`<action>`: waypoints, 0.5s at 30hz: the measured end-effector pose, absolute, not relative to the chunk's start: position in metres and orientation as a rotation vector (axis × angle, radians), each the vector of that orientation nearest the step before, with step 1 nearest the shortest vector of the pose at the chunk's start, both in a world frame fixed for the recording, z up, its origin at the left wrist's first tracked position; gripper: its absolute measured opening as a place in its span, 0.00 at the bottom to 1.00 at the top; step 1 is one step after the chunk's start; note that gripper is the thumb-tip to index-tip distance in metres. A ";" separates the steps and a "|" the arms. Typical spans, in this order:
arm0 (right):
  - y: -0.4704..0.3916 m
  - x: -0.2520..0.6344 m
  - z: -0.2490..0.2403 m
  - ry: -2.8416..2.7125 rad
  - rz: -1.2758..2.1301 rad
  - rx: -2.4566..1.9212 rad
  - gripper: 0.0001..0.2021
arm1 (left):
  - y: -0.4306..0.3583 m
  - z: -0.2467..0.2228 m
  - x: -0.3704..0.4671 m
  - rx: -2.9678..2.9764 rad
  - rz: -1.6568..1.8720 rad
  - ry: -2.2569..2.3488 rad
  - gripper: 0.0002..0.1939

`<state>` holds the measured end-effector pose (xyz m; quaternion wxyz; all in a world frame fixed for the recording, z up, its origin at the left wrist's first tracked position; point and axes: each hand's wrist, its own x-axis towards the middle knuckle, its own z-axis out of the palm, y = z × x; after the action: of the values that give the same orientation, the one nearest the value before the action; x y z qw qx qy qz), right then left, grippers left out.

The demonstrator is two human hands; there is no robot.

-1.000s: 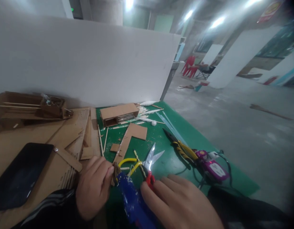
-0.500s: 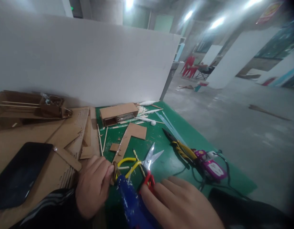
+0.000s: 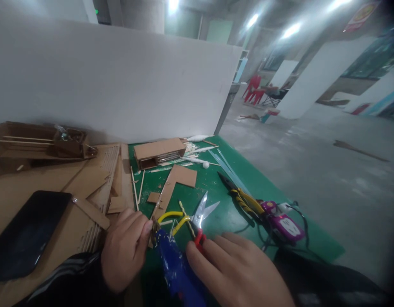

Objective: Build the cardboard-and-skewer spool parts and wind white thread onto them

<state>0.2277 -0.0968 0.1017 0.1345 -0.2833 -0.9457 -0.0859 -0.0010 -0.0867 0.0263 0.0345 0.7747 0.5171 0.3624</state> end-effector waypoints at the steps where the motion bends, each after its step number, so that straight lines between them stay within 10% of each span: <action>1: -0.097 0.228 0.102 -2.740 -0.254 -0.825 0.16 | -0.087 0.026 -0.001 2.382 1.116 1.585 0.17; 15: -0.080 0.250 0.110 -2.591 -0.048 -0.798 0.14 | -0.084 0.028 -0.003 2.166 1.200 1.598 0.15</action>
<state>0.2497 -0.0802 0.1099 0.2134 -0.2874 -0.9336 -0.0174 -0.0032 -0.0837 0.0275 0.0972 0.7315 0.5396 0.4054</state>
